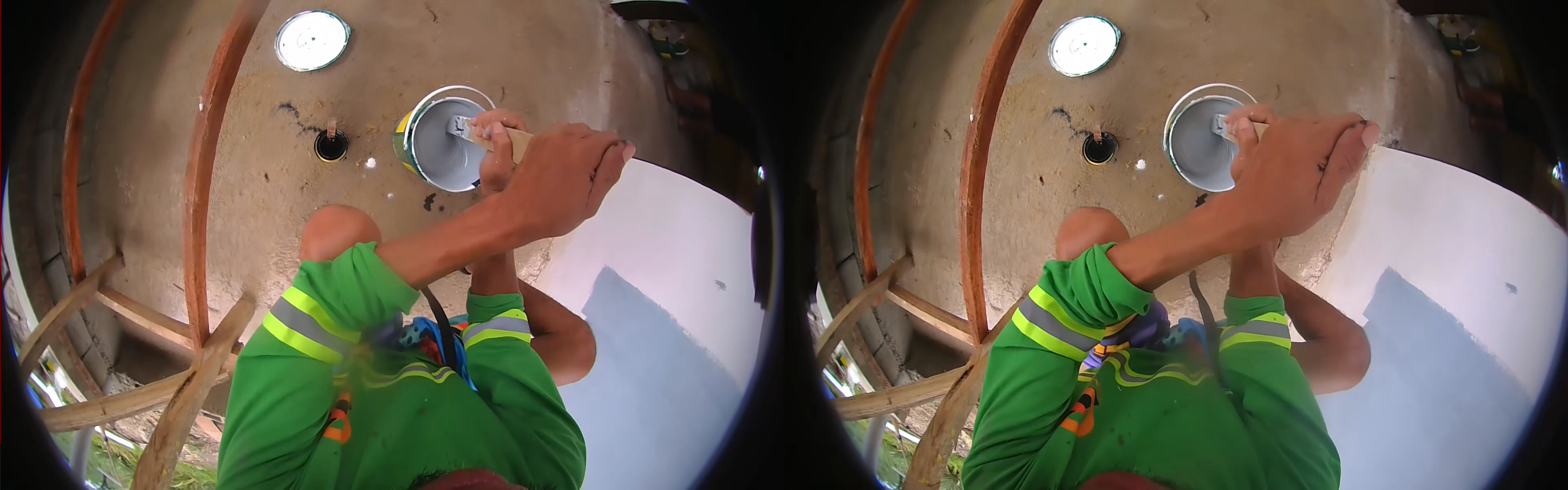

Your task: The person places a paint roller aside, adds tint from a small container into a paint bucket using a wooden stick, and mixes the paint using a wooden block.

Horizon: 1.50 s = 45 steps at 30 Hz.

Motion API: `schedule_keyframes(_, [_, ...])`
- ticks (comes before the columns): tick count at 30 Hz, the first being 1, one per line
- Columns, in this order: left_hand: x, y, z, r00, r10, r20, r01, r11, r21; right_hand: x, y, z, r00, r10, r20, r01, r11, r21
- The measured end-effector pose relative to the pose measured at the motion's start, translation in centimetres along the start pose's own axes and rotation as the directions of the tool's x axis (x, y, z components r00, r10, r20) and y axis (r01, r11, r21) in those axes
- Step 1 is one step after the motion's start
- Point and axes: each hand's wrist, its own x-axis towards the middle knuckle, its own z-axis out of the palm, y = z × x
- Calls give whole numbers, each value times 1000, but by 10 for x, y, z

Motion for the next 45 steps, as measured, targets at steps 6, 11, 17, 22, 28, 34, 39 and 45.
schedule_keyframes(6, [-17, 5, 10, 999, -32, -3, 32, 999, -3, -30, 10, -39, 950, -34, 310, -26, 982, 189])
schedule_keyframes(11, [-3, 0, 0, 993, -45, -109, 48, 998, 27, -3, 18, -13, 997, 18, 80, -21, 999, 28])
schedule_keyframes(17, [-16, 6, 2, 996, -82, 40, 82, 997, -9, -30, 26, -39, 936, -14, 351, -68, 973, 220])
schedule_keyframes(22, [-9, -4, 14, 995, -23, -95, 22, 1000, -10, -2, 29, -27, 998, -1, 56, -3, 997, 75])
schedule_keyframes(28, [-23, 8, 8, 982, -91, 168, 84, 995, 45, -36, 13, -23, 970, -60, 234, -19, 947, 322])
schedule_keyframes(34, [-10, -3, 16, 993, -1, -120, 0, 1000, -9, -3, 16, -12, 999, -34, 24, 30, 990, 138])
schedule_keyframes(39, [-21, 3, 9, 995, -37, 95, 35, 999, 22, -35, 21, -15, 975, -59, 216, 10, 975, 222])
schedule_keyframes(45, [-18, -4, 17, 997, 12, -76, -12, 1000, -7, -9, 20, -18, 1000, 0, 8, 0, 999, 47])
